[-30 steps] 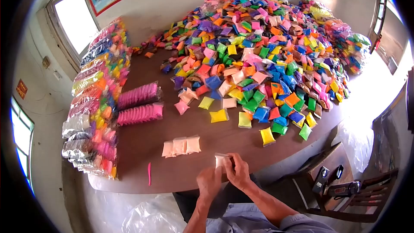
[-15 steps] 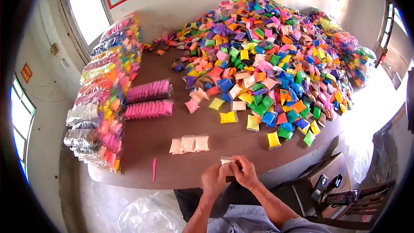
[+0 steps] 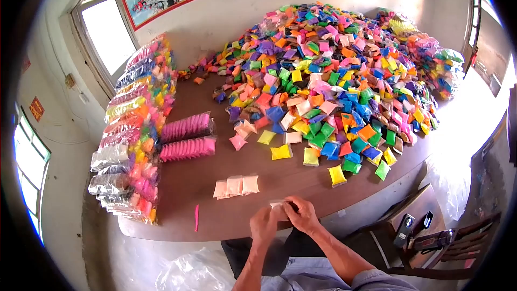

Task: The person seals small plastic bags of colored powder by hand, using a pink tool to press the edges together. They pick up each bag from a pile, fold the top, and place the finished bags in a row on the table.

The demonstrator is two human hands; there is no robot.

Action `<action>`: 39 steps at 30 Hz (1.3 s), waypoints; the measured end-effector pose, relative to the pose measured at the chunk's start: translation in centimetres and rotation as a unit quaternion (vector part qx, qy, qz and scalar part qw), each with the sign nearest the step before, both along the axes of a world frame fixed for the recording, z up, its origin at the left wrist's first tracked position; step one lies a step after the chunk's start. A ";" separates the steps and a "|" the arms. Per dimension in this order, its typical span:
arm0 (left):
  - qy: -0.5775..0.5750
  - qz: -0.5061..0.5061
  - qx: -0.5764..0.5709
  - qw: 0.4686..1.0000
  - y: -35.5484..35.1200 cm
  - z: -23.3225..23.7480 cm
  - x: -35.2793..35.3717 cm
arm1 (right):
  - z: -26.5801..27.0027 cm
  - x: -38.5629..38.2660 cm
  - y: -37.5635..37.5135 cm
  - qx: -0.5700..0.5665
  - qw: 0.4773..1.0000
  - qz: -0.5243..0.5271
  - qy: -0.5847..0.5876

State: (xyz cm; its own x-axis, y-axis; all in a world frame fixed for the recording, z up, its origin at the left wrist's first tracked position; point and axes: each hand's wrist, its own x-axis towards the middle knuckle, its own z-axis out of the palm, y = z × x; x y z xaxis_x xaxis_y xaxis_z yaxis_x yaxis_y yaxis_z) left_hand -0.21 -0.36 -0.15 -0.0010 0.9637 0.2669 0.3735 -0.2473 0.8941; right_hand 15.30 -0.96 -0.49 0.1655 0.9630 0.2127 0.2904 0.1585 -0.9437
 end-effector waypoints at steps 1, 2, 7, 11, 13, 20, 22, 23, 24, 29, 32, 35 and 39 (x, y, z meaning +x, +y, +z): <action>-0.012 0.002 -0.002 1.000 0.2 -0.8 -0.1 | -0.3 0.1 0.0 0.019 1.000 0.004 -0.012; -0.007 0.001 0.001 1.000 0.3 -1.4 -0.3 | -0.5 0.2 0.1 0.038 0.999 0.007 -0.025; 0.009 0.012 -0.040 0.999 0.0 0.3 -0.2 | -0.5 0.1 0.0 0.056 0.997 0.015 -0.043; 0.056 0.017 -0.046 0.997 0.4 -0.3 -0.5 | 0.5 -0.1 -0.2 0.054 0.997 0.010 -0.053; 0.041 0.014 -0.059 0.997 0.3 0.7 -0.2 | 0.5 0.0 -0.1 0.054 0.997 0.009 -0.053; -0.024 0.018 -0.108 0.994 1.0 -3.1 -1.2 | -0.4 0.1 0.0 0.045 0.998 0.008 -0.039; -0.006 0.005 -0.043 0.999 0.8 -0.9 -0.3 | 0.1 0.1 -0.2 0.044 0.998 0.009 -0.032; -0.009 0.003 -0.044 0.999 0.7 -0.7 -0.2 | 0.3 0.1 -0.4 0.043 0.999 0.011 -0.023; -0.021 0.005 -0.042 0.999 0.6 -0.7 -0.1 | 0.4 0.1 -0.3 0.041 0.999 0.009 -0.026; 0.001 0.028 -0.033 0.999 0.2 -0.6 -0.3 | 0.9 -0.2 -0.3 0.056 0.997 0.013 -0.044; -0.032 0.050 -0.048 0.997 0.1 -1.0 -0.3 | 1.8 -0.1 -0.2 0.026 0.998 0.035 -0.050; -0.075 0.034 -0.057 0.995 0.0 -0.5 -0.2 | 0.2 -0.1 -0.1 0.036 0.998 0.014 -0.055; -0.028 -0.003 -0.009 1.000 -0.1 1.2 0.6 | -0.7 0.0 -0.2 0.032 0.999 0.000 -0.024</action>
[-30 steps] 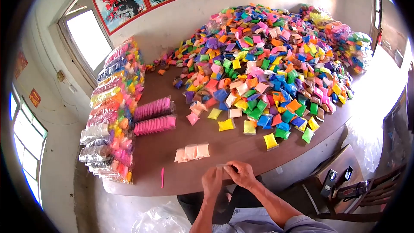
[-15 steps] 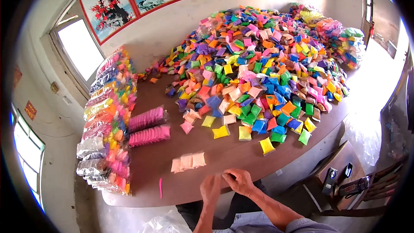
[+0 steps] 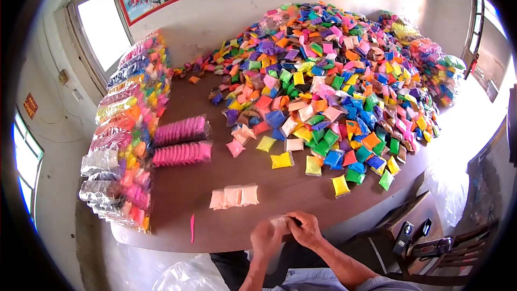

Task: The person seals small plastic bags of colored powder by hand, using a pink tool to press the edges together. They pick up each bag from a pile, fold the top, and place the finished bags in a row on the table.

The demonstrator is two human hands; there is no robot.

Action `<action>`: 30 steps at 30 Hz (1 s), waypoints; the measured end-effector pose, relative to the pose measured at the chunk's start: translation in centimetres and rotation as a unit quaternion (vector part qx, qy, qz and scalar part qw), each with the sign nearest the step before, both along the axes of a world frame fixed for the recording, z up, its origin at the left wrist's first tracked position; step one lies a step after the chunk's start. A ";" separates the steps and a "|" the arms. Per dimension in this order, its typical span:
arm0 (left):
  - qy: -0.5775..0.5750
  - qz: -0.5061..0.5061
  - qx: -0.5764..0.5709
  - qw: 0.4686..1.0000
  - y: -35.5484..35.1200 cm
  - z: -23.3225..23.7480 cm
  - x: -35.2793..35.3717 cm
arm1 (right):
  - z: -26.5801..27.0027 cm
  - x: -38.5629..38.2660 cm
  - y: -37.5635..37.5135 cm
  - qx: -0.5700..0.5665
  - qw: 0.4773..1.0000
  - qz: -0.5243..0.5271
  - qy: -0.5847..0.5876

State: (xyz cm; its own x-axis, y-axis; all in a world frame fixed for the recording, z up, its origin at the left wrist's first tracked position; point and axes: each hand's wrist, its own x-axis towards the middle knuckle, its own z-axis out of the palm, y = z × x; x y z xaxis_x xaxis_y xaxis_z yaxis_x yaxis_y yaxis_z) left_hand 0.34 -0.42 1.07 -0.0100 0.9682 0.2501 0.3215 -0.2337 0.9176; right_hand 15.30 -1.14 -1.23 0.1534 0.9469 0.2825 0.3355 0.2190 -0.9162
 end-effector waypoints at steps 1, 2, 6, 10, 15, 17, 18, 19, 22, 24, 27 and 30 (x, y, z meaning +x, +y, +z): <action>0.056 -0.012 0.040 0.998 0.0 0.5 0.2 | 0.0 -0.1 0.0 -0.003 1.000 -0.010 0.021; 0.055 -0.014 0.039 0.998 0.0 0.6 0.3 | 0.0 -0.2 -0.1 -0.006 0.999 -0.021 0.042; 0.010 -0.013 0.027 0.999 -0.1 0.7 0.3 | 1.0 -0.7 0.0 0.020 0.998 -0.030 0.057; 0.024 0.005 0.001 1.000 -0.2 0.1 -0.2 | 2.2 -0.7 0.0 0.026 0.999 -0.025 -0.022; 0.025 -0.019 -0.026 0.999 0.0 0.0 -0.6 | 1.5 -0.4 -0.2 -0.005 1.000 -0.021 -0.007; 0.034 -0.028 -0.036 0.998 -0.1 -1.0 -0.8 | 0.9 -0.3 -0.2 -0.032 0.999 -0.018 0.008; 0.005 -0.017 -0.047 0.999 -0.2 -0.5 -0.6 | 1.0 -0.3 -0.3 -0.033 0.999 -0.019 0.008; -0.024 -0.005 -0.058 0.998 -0.2 -0.2 -0.5 | 1.1 -0.3 -0.3 -0.021 1.000 -0.023 -0.001; 0.039 -0.008 0.006 0.999 0.2 -1.5 -0.9 | 1.3 -0.4 -0.5 -0.008 0.999 -0.022 -0.023; 0.052 -0.001 -0.001 0.999 0.0 -1.2 -1.0 | 1.5 -0.4 -0.6 -0.008 0.999 -0.018 -0.036; 0.063 0.013 0.002 0.998 0.0 -1.5 -0.9 | 2.1 -0.4 -0.5 0.011 1.000 -0.002 -0.029; 0.066 0.020 0.006 0.998 0.1 -1.7 -0.7 | 2.0 -0.3 -0.5 0.019 0.998 0.010 -0.065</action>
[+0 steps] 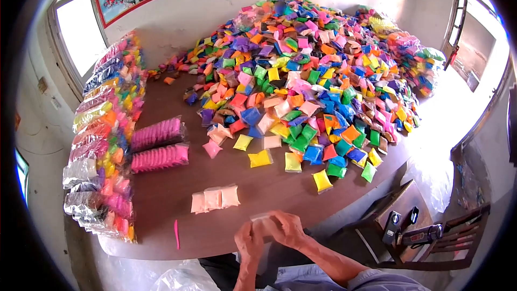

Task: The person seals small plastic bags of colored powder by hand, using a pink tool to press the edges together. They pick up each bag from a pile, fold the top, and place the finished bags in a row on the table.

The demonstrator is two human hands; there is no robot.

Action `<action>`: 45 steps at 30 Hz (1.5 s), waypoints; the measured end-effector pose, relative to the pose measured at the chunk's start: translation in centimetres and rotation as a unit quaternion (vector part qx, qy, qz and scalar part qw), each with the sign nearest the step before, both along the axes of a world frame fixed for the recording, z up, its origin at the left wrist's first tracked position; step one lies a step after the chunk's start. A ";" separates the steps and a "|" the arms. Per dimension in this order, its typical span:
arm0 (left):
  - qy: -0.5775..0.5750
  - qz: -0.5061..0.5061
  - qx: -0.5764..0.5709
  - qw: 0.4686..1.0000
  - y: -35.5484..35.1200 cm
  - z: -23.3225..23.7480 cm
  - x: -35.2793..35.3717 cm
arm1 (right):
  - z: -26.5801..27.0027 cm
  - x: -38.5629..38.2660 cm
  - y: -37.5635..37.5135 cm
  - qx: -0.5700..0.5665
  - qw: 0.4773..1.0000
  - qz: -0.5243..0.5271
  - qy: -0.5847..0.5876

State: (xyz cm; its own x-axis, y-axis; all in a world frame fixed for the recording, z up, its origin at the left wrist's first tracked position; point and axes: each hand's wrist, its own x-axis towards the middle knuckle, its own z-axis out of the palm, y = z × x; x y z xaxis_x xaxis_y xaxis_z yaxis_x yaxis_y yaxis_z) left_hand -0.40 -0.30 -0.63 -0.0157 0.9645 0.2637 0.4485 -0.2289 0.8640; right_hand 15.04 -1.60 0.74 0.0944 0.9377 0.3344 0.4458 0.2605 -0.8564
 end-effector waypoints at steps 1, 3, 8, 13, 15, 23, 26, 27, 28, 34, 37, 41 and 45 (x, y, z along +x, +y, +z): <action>0.004 0.002 -0.004 1.000 0.0 0.0 0.1 | -0.2 0.1 -0.1 -0.024 1.000 0.000 0.013; -0.019 -0.011 -0.007 1.000 -0.2 -0.3 0.1 | -0.9 0.1 -0.1 -0.049 0.998 -0.001 0.027; 0.012 -0.064 0.041 0.997 -0.3 0.1 0.1 | -1.3 -0.2 0.2 -0.023 0.993 -0.062 0.099; 0.047 -0.038 0.031 0.998 -0.2 0.0 -0.4 | -0.9 -0.3 0.2 -0.008 0.998 -0.035 0.058; 0.038 -0.025 0.051 0.998 0.0 -0.5 -0.1 | -1.2 -0.4 0.3 0.007 0.999 -0.022 0.039; 0.006 -0.060 -0.024 0.998 -0.5 1.8 0.7 | -1.7 -0.2 0.3 0.003 0.995 -0.076 0.061; 0.012 -0.050 0.106 0.993 -0.2 -0.4 0.5 | -1.3 -0.5 0.2 -0.025 0.994 -0.077 0.076; 0.029 -0.041 0.108 0.993 -0.1 -0.7 0.3 | -1.0 -0.5 0.2 -0.026 0.994 -0.078 0.076; 0.047 -0.031 0.110 0.992 -0.2 -0.9 0.1 | -0.8 -0.5 0.1 -0.021 0.995 -0.067 0.077; 0.044 -0.037 0.000 0.998 -0.1 1.1 0.2 | -0.7 0.2 0.3 -0.026 0.997 -0.038 0.057; 0.032 -0.037 -0.045 0.998 -0.1 1.6 0.1 | -1.1 0.4 0.2 -0.054 0.995 -0.022 0.084; -0.059 -0.015 -0.071 0.996 0.0 2.0 0.3 | -1.0 0.4 0.2 -0.051 0.990 0.000 0.135; -0.015 -0.032 -0.007 0.999 0.0 0.8 0.0 | 0.2 0.2 0.1 -0.063 0.993 0.010 0.096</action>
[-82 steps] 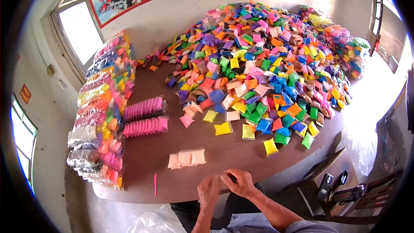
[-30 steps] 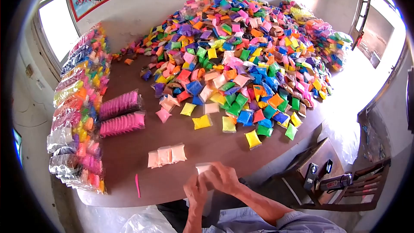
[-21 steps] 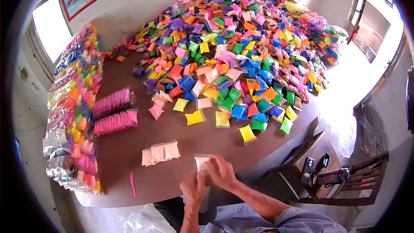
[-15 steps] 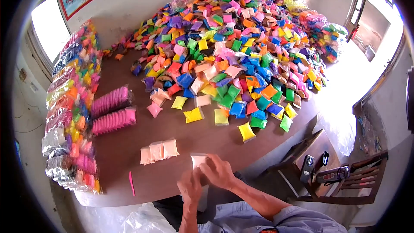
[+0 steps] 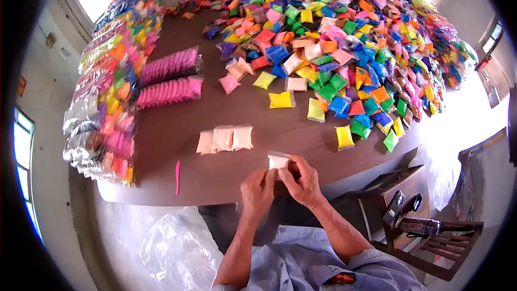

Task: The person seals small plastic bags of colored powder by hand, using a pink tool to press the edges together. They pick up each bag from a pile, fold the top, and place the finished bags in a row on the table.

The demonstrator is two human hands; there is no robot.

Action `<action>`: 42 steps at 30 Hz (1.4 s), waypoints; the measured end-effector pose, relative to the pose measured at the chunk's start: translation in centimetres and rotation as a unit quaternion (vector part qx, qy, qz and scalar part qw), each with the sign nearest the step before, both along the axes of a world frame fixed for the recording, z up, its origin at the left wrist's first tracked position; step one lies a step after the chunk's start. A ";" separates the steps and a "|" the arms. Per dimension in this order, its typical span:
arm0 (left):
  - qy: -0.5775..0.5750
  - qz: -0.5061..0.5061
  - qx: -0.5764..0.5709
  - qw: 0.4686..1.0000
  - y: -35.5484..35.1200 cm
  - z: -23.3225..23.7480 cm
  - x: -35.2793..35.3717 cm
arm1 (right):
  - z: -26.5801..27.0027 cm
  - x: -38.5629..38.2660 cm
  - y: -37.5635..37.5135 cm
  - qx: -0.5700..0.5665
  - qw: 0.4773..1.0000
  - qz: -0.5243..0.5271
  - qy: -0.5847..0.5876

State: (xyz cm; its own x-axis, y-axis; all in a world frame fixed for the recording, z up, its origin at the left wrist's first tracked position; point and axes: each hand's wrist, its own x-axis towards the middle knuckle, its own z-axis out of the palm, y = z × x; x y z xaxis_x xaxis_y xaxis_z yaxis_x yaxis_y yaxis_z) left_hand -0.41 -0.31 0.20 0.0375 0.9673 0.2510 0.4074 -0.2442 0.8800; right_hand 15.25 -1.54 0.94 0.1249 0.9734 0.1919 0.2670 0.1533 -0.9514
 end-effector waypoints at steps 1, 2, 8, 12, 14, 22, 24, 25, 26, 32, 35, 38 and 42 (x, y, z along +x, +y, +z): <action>0.017 0.002 0.000 1.000 0.0 -0.2 0.0 | -0.2 -0.2 0.0 -0.002 1.000 0.008 0.002; 0.011 0.000 0.003 1.000 0.0 -0.3 0.0 | -0.6 -0.2 0.0 -0.016 1.000 -0.014 0.001; -0.019 -0.014 -0.015 1.000 0.0 0.7 -0.1 | -0.6 -0.6 0.8 0.037 0.997 -0.049 0.036; -0.081 0.002 0.021 0.997 0.1 0.5 0.2 | -1.1 -0.1 0.5 0.041 0.999 -0.029 -0.002; -0.054 0.001 0.035 0.998 0.2 0.2 0.0 | -1.1 0.0 0.6 0.051 0.998 -0.018 -0.014; -0.026 0.013 0.071 0.997 0.3 -0.7 -0.1 | -0.8 0.1 0.6 0.014 1.000 0.006 0.015; -0.058 0.006 0.040 0.998 0.1 0.1 -0.2 | -0.7 -0.1 0.6 0.025 1.000 -0.009 0.011; -0.057 0.007 0.041 0.997 0.1 0.2 -0.3 | -0.7 -0.2 0.5 0.035 0.999 -0.026 0.006; -0.050 -0.002 0.009 0.999 0.1 0.3 -0.5 | -0.6 -0.2 0.4 0.036 0.999 -0.026 0.007; -0.077 -0.007 0.008 0.997 0.2 -0.2 -0.5 | -1.3 0.3 0.5 0.046 0.999 0.011 -0.002; -0.075 0.004 0.013 0.997 0.1 -0.9 -0.3 | -0.9 0.1 0.6 0.041 0.999 0.014 -0.033; -0.071 0.018 0.019 0.997 -0.1 -1.9 -0.2 | -0.3 -0.3 0.6 0.049 0.999 0.003 -0.015; -0.057 0.007 -0.033 0.998 -0.1 -0.3 -0.3 | -1.4 0.0 0.5 0.031 0.999 -0.017 -0.026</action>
State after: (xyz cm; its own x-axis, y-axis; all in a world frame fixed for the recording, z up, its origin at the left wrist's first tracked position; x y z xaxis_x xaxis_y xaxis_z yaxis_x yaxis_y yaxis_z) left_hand -0.71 -0.45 -0.06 -0.0024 0.9821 0.1886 0.3062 -0.1788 0.9350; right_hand 15.23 -1.00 -0.43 0.1456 0.9551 0.2580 0.3214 0.2010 -0.9254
